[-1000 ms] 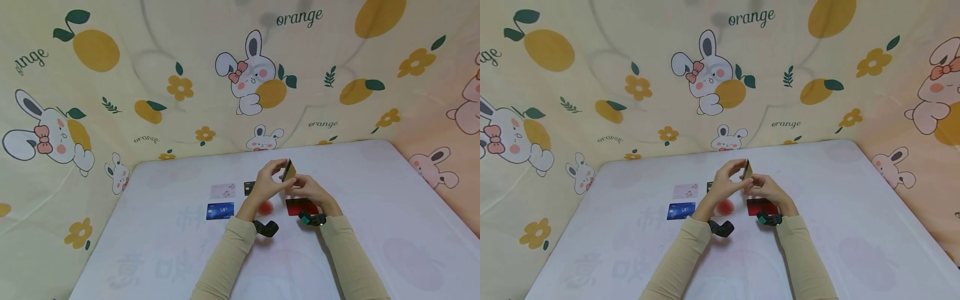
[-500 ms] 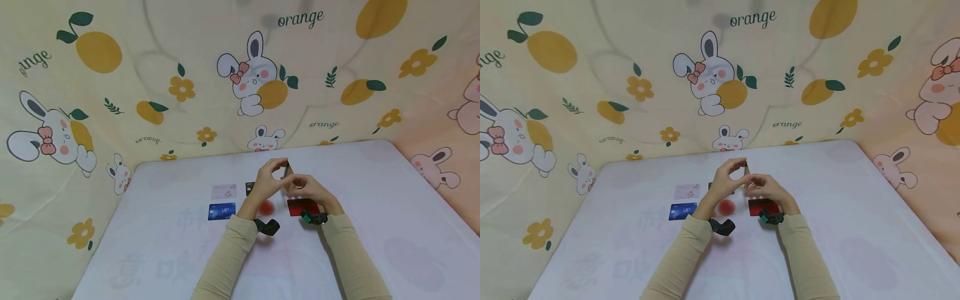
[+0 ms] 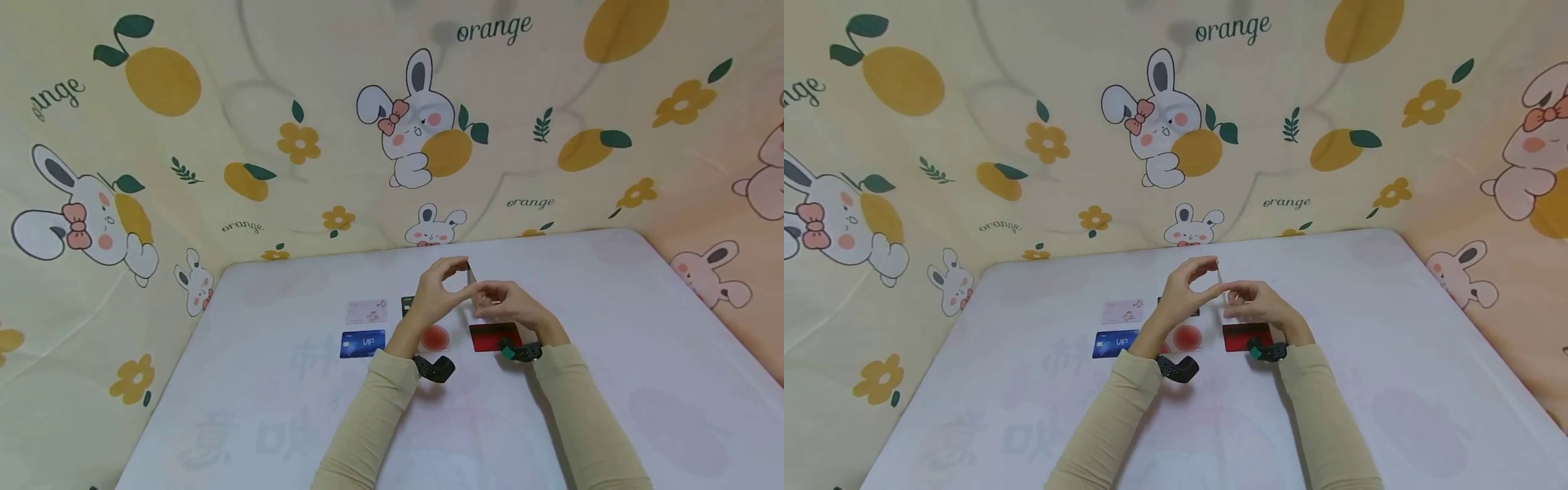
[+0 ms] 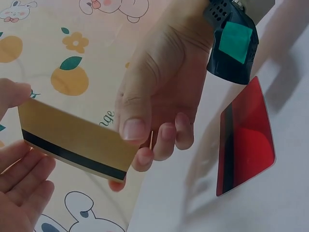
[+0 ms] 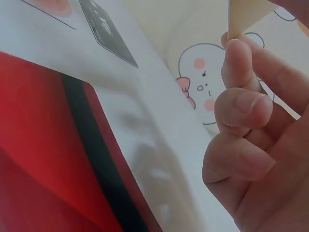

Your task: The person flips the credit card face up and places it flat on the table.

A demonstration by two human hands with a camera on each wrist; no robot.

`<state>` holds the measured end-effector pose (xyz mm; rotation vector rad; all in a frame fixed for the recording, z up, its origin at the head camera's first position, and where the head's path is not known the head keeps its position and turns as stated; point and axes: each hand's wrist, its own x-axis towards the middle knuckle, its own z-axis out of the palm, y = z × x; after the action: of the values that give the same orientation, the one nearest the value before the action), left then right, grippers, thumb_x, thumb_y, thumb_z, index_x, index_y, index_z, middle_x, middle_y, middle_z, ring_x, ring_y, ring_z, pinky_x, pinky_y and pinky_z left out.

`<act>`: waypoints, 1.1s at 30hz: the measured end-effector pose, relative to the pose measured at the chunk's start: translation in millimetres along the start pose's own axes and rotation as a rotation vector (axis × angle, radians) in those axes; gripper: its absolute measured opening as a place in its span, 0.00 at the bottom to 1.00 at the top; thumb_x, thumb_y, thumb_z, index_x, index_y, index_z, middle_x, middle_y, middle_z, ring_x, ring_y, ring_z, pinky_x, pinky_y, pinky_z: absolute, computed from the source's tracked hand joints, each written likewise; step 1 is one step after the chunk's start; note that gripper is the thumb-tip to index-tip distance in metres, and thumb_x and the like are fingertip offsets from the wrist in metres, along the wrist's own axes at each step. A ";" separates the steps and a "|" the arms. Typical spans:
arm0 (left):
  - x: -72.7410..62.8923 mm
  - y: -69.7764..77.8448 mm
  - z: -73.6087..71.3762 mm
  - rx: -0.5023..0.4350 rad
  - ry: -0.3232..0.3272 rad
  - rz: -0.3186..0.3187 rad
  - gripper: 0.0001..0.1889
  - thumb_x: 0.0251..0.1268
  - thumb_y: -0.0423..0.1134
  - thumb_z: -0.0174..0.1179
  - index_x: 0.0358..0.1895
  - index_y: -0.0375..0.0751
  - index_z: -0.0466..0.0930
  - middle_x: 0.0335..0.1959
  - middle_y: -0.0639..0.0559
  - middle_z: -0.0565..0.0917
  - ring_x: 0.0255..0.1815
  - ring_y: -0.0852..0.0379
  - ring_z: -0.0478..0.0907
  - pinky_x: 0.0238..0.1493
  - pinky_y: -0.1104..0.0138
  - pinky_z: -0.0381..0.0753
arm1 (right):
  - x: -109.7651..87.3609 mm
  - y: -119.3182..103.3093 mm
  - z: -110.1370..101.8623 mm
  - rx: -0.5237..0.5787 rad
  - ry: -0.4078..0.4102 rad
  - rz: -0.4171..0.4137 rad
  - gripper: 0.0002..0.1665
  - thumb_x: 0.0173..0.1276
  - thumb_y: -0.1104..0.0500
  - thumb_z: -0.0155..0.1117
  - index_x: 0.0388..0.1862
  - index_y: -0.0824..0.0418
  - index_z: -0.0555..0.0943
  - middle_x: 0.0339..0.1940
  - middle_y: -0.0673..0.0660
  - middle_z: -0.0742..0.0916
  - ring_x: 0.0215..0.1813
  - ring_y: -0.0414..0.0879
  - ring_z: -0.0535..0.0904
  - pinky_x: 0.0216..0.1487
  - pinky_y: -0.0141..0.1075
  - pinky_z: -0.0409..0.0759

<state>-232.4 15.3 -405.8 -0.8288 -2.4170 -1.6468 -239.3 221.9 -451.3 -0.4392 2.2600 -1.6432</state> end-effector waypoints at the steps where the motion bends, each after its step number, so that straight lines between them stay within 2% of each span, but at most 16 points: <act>1: 0.3 0.0 -0.4 0.002 0.005 0.004 0.27 0.57 0.38 0.68 0.61 0.37 0.74 0.56 0.43 0.80 0.60 0.50 0.77 0.67 0.64 0.73 | -0.1 -1.0 -0.7 0.002 -0.003 0.001 0.29 0.60 0.64 0.68 0.59 0.72 0.73 0.31 0.47 0.78 0.38 0.40 0.73 0.41 0.29 0.78; 9: 1.2 -2.8 -3.3 0.039 0.003 -0.002 0.27 0.57 0.40 0.69 0.61 0.38 0.74 0.56 0.42 0.80 0.57 0.51 0.78 0.66 0.64 0.75 | 1.2 0.1 -7.3 0.008 -0.004 0.033 0.32 0.59 0.64 0.69 0.62 0.70 0.72 0.28 0.45 0.77 0.37 0.37 0.73 0.42 0.26 0.78; 19: -0.4 -6.8 -5.1 0.046 0.003 0.009 0.28 0.57 0.41 0.69 0.61 0.38 0.74 0.52 0.43 0.81 0.55 0.51 0.80 0.64 0.65 0.76 | -0.8 -1.4 -16.6 -0.045 -0.006 -0.039 0.31 0.57 0.65 0.71 0.59 0.71 0.74 0.27 0.45 0.76 0.33 0.36 0.73 0.35 0.26 0.74; 33: -2.6 -11.5 -5.0 0.048 0.004 -0.003 0.28 0.55 0.38 0.70 0.61 0.37 0.75 0.47 0.41 0.82 0.50 0.49 0.82 0.60 0.66 0.79 | -4.5 -1.6 -24.9 -0.081 0.021 -0.035 0.33 0.56 0.66 0.72 0.60 0.72 0.73 0.27 0.45 0.76 0.33 0.36 0.72 0.35 0.28 0.72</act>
<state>-236.9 6.8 -414.4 -0.8136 -2.4460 -1.5835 -245.6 244.7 -442.1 -0.4856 2.3537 -1.5846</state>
